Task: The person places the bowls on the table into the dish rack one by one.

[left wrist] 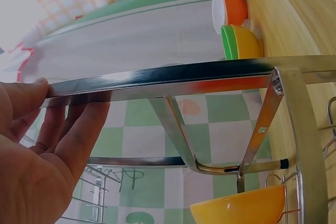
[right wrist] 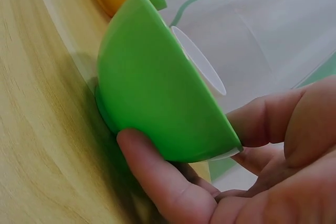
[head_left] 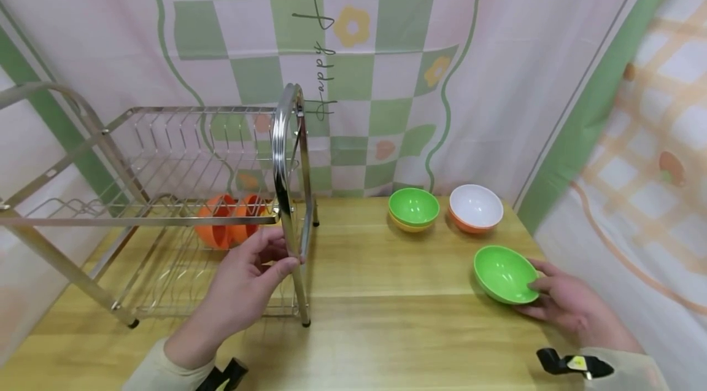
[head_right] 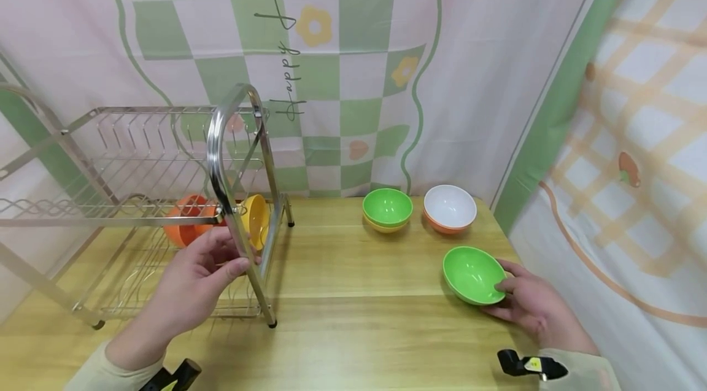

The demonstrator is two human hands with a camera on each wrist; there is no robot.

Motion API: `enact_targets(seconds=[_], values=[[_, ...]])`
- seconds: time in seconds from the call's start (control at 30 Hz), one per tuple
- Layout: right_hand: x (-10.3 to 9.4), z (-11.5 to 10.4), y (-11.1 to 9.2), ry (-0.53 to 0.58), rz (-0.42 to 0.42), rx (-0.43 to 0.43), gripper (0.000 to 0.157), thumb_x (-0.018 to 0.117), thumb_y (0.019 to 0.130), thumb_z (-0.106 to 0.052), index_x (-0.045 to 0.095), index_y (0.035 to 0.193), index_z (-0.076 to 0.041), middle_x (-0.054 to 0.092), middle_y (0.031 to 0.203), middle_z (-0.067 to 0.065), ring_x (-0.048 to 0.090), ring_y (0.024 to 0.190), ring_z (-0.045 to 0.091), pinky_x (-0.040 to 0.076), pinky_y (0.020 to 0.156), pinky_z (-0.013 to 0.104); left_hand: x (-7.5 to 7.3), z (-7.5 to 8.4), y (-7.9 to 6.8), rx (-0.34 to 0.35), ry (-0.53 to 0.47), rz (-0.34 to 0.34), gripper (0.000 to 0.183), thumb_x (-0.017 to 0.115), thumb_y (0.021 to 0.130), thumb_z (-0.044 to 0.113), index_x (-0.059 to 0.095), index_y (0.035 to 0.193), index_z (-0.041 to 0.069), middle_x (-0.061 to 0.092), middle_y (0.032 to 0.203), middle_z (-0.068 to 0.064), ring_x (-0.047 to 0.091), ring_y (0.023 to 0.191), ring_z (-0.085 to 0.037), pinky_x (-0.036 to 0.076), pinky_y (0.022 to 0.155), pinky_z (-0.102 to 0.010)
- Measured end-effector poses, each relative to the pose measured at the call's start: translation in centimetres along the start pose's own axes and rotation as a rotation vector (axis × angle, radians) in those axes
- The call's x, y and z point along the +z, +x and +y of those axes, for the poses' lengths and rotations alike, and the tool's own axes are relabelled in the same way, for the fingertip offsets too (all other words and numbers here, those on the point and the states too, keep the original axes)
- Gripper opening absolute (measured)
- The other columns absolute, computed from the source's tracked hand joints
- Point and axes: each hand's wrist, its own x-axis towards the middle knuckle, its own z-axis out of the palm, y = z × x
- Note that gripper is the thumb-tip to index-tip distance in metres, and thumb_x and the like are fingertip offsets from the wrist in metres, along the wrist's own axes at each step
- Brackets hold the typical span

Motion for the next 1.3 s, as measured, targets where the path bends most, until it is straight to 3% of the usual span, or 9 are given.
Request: enact_targets(seconds=[0.1,0.17,0.23,0.3,0.4,0.5,0.63,0.87,1.3], values=[[-0.1,0.1,0.0,0.021,0.000,-0.003,0.054,0.045,0.094,0.010,0.055,0.122,-0.035,-0.003,0.152,0.037,0.063,0.101,0.028,0.046,0.096,0.059,0.1,0.0,0.0,-0.011,-0.004,0.001,0.020,0.072,0.094,0.015,0.064,0.112,0.016,0.067,0.096,0.001,0.064,0.091,-0.015,0.057,0.078,-0.031],[-0.2,0.1,-0.1,0.022,-0.006,0.001,0.065,0.044,0.095,0.010,0.045,0.140,-0.037,-0.006,0.153,0.037,0.063,0.101,0.027,0.046,0.097,0.059,0.1,0.0,0.0,-0.011,-0.007,0.002,0.021,0.072,0.093,0.014,0.064,0.112,0.016,0.067,0.096,0.001,0.064,0.091,-0.015,0.057,0.078,-0.031],[-0.2,0.2,0.0,0.036,-0.002,0.009,0.070,0.044,0.095,0.009,0.038,0.148,-0.037,-0.010,0.155,0.035,0.063,0.102,0.026,0.045,0.098,0.059,0.2,-0.1,0.0,-0.007,-0.009,0.009,0.021,0.072,0.093,0.013,0.064,0.112,0.015,0.066,0.096,0.001,0.064,0.090,-0.014,0.057,0.078,-0.030],[-0.2,0.2,0.0,0.055,-0.007,0.014,0.069,0.044,0.096,0.009,0.042,0.145,-0.040,-0.013,0.156,0.032,0.063,0.101,0.025,0.044,0.099,0.060,0.2,-0.1,-0.1,-0.001,-0.012,0.012,0.022,0.072,0.093,0.012,0.064,0.113,0.014,0.066,0.096,0.000,0.065,0.089,-0.014,0.057,0.078,-0.030],[-0.3,0.3,0.0,0.083,-0.015,0.009,0.058,0.045,0.096,0.009,0.061,0.120,-0.041,-0.013,0.156,0.032,0.064,0.100,0.026,0.044,0.099,0.060,0.2,0.0,-0.1,0.001,-0.014,0.019,0.022,0.072,0.092,0.011,0.064,0.113,0.013,0.066,0.096,0.000,0.065,0.089,-0.014,0.057,0.078,-0.030],[-0.3,0.3,-0.1,0.095,-0.028,0.000,0.056,0.043,0.096,0.009,0.066,0.106,-0.041,-0.013,0.155,0.033,0.064,0.100,0.028,0.044,0.097,0.060,0.3,0.1,-0.2,-0.013,-0.016,0.017,0.023,0.072,0.093,0.012,0.063,0.114,0.013,0.066,0.096,0.000,0.065,0.090,-0.014,0.057,0.078,-0.029],[-0.3,0.4,-0.1,0.094,-0.046,-0.012,0.057,0.042,0.097,0.010,0.066,0.106,-0.041,-0.011,0.154,0.034,0.064,0.102,0.029,0.045,0.097,0.060,0.3,0.2,-0.3,-0.033,-0.027,0.015,0.024,0.072,0.092,0.012,0.063,0.115,0.012,0.065,0.097,-0.001,0.065,0.090,-0.015,0.057,0.078,-0.029],[0.2,0.0,-0.2,0.114,-0.084,-0.040,0.057,0.044,0.097,0.011,0.068,0.108,-0.040,0.016,0.143,0.031,0.063,0.104,0.032,0.044,0.098,0.060,0.5,0.1,-0.4,-0.029,-0.045,0.022,0.022,0.071,0.093,0.011,0.063,0.112,0.013,0.065,0.095,-0.002,0.065,0.089,-0.016,0.057,0.077,-0.029],[3.6,-2.2,-1.6,0.072,-0.247,-0.166,0.058,0.043,0.099,0.010,0.066,0.123,-0.038,0.005,0.144,0.032,0.062,0.108,0.033,0.046,0.096,0.057,0.7,0.4,-0.5,-0.042,-0.012,0.063,0.014,0.073,0.092,0.011,0.063,0.102,0.014,0.064,0.093,-0.002,0.064,0.089,-0.014,0.058,0.073,-0.028]])
